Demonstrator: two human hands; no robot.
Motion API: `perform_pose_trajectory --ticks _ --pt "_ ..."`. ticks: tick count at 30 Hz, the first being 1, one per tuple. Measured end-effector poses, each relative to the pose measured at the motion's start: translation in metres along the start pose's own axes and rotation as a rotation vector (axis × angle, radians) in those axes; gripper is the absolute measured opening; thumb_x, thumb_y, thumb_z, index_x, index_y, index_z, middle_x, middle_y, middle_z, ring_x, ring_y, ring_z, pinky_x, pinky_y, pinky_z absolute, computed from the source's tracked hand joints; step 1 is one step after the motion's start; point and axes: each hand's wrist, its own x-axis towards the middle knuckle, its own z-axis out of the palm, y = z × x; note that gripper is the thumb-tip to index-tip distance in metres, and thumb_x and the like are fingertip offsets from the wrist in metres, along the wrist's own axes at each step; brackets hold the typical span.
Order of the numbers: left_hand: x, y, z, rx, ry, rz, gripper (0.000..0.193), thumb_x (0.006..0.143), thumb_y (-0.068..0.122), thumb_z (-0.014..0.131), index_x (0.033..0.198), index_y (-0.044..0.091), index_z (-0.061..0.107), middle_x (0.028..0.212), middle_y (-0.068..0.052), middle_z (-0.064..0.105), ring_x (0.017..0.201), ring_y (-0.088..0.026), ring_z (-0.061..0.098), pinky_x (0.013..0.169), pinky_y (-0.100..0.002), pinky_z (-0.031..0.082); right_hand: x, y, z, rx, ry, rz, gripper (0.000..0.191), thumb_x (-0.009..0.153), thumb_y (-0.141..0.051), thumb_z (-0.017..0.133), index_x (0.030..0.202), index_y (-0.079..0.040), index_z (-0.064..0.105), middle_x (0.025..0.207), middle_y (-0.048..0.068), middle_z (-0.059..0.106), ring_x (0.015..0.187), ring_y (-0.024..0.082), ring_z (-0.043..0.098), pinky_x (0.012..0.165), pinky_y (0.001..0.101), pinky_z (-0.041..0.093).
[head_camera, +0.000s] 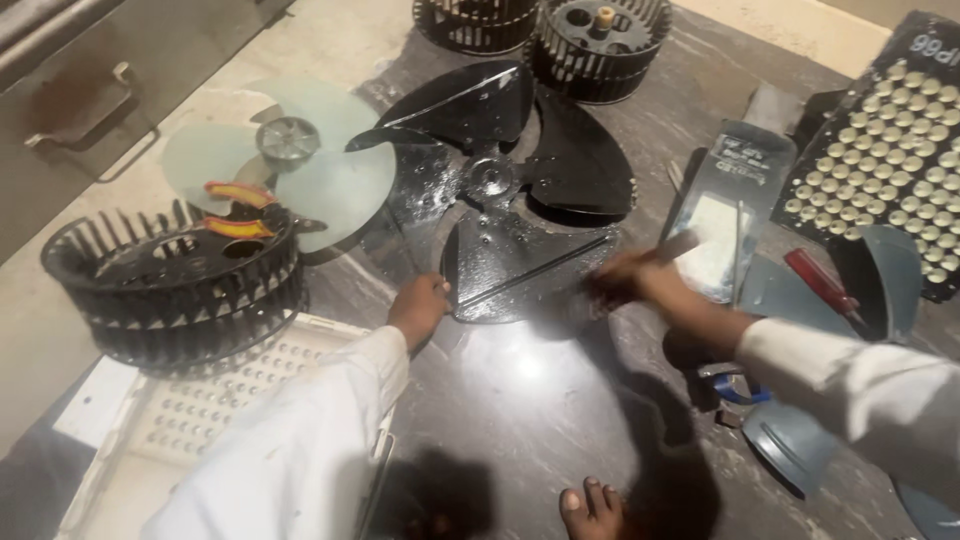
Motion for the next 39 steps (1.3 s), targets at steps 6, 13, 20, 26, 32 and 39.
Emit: perform_pose_trajectory --ticks 6,13,20,26,32,39 --pt "-0.002 0.009 -0.004 0.007 -0.06 -0.098 0.024 0.094 0.021 0.061 0.11 0.007 0.072 0.101 -0.018 0.073 0.098 -0.037 0.07 0.086 -0.047 0.053 -0.006 -0.025 -0.04 -0.488 0.453 -0.208 0.019 0.09 0.0 0.064 0.106 0.005 0.072 0.095 0.02 0.075 0.077 0.028 0.076 0.07 0.0344 0.064" --pt "-0.005 0.015 -0.009 -0.103 -0.07 -0.087 0.022 0.098 0.021 0.059 0.103 0.002 0.07 0.089 -0.018 0.073 0.082 -0.035 0.071 0.073 -0.046 0.052 0.012 -0.05 0.113 -1.098 -0.131 -0.298 0.015 0.095 -0.008 0.064 0.089 0.004 0.072 0.083 0.019 0.072 0.079 0.031 0.072 0.078 0.0448 0.055" --pt "0.001 0.006 -0.02 -0.299 -0.068 -0.226 0.021 0.1 0.018 0.057 0.103 0.0 0.067 0.085 -0.021 0.068 0.069 -0.033 0.064 0.063 -0.047 0.049 0.056 -0.068 0.072 -0.169 0.039 -0.301 0.016 0.096 -0.017 0.059 0.092 -0.005 0.069 0.09 0.014 0.074 0.077 0.025 0.073 0.071 0.0367 0.063" --pt "0.003 0.0 -0.015 -0.044 0.031 -0.053 0.024 0.098 0.02 0.056 0.109 0.004 0.07 0.106 -0.024 0.069 0.099 -0.043 0.065 0.086 -0.05 0.049 0.041 -0.071 0.004 -0.486 0.215 -0.224 0.023 0.094 -0.013 0.059 0.085 0.004 0.071 0.076 0.018 0.07 0.062 0.026 0.065 0.055 0.0375 0.052" --pt "-0.002 0.013 -0.019 0.039 -0.044 -0.102 0.025 0.1 0.023 0.053 0.112 0.007 0.069 0.108 -0.024 0.07 0.103 -0.044 0.065 0.089 -0.051 0.049 0.039 -0.088 -0.003 -1.392 0.216 -0.151 0.022 0.075 -0.022 0.075 0.083 -0.001 0.075 0.075 0.017 0.071 0.066 0.029 0.07 0.063 0.0435 0.058" --pt "-0.006 0.016 -0.02 0.02 0.029 -0.102 0.024 0.098 0.02 0.055 0.11 0.005 0.069 0.107 -0.027 0.069 0.102 -0.045 0.065 0.087 -0.051 0.05 0.063 -0.07 0.08 -0.892 0.069 -0.626 0.019 0.074 -0.005 0.058 0.086 -0.001 0.073 0.089 0.016 0.075 0.079 0.024 0.075 0.077 0.0376 0.061"
